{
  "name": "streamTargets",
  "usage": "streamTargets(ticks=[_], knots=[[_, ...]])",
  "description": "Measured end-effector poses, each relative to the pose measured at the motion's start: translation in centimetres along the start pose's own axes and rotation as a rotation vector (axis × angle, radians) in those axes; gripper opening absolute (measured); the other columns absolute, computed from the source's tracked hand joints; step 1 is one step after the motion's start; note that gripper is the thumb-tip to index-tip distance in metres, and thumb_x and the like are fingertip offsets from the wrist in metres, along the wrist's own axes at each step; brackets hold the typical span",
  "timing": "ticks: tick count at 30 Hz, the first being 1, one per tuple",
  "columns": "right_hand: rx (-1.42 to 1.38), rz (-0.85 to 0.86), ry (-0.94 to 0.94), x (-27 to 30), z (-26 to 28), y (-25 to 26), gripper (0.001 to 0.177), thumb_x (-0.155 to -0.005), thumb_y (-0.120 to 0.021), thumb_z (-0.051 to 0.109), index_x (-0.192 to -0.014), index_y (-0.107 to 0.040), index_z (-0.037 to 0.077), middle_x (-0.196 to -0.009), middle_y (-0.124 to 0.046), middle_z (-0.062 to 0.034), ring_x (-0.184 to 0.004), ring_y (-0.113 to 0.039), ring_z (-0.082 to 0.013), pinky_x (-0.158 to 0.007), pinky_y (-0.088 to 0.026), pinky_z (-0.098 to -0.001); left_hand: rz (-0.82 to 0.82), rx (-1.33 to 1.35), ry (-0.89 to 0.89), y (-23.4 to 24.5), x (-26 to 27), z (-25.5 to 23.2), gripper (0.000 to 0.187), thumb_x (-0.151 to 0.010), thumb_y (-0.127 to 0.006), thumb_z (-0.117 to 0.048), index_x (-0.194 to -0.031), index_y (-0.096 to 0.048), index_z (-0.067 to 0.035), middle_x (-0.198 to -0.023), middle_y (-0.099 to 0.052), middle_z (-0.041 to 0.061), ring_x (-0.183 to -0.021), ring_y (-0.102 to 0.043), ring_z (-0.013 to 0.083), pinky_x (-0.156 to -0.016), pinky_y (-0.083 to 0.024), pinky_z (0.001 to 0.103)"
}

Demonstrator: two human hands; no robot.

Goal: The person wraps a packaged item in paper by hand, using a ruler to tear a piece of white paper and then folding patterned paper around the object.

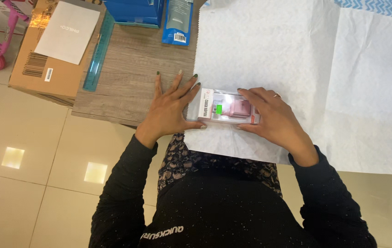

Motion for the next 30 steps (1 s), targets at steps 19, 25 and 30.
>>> streamTargets(ticks=[19, 25, 30], knots=[[-0.115, 0.0, -0.01, -0.1, -0.1, 0.0, 0.084, -0.079, -0.09, 0.03, -0.155, -0.056, 0.017, -0.141, -0.06, -0.0179, -0.134, -0.055, -0.0441, -0.113, -0.043, -0.0521, -0.004, 0.514, 0.234, 2.6, 2.4, -3.3, 0.104, -0.078, -0.093, -0.036, -0.157, -0.041, 0.006, -0.169, -0.03, 0.029, -0.158, -0.008, 0.0498, -0.119, 0.023, 0.07], [-0.153, 0.009, -0.034, -0.1, 0.6, 0.7, 0.084, -0.078, -0.092, 0.027, -0.153, -0.058, 0.013, -0.141, -0.061, -0.0208, -0.135, -0.054, -0.0454, -0.111, -0.044, -0.0519, -0.062, 1.425, 0.273, 1.2, 2.2, -3.0, 0.133, -0.074, -0.086, 0.004, -0.165, 0.012, 0.001, -0.17, 0.009, 0.039, -0.151, -0.014, 0.062, -0.113, -0.042, 0.071], [-0.178, 0.01, -0.068, -0.1, 1.1, 1.0, 0.083, -0.078, -0.092, 0.024, -0.153, -0.059, 0.013, -0.141, -0.061, -0.0215, -0.135, -0.054, -0.0449, -0.11, -0.046, -0.0508, -0.34, 1.642, 0.357, 0.9, 3.3, -0.9, 0.091, -0.1, -0.066, -0.015, -0.165, -0.005, 0.006, -0.167, -0.003, 0.041, -0.154, -0.01, 0.0617, -0.127, -0.022, 0.066]])
Point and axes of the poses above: each hand's wrist, its own x-axis away from the middle knuckle, its own y-axis out of the back of the hand, z = x × y, the point moved 5 cm from there along -x, towards the middle knuckle
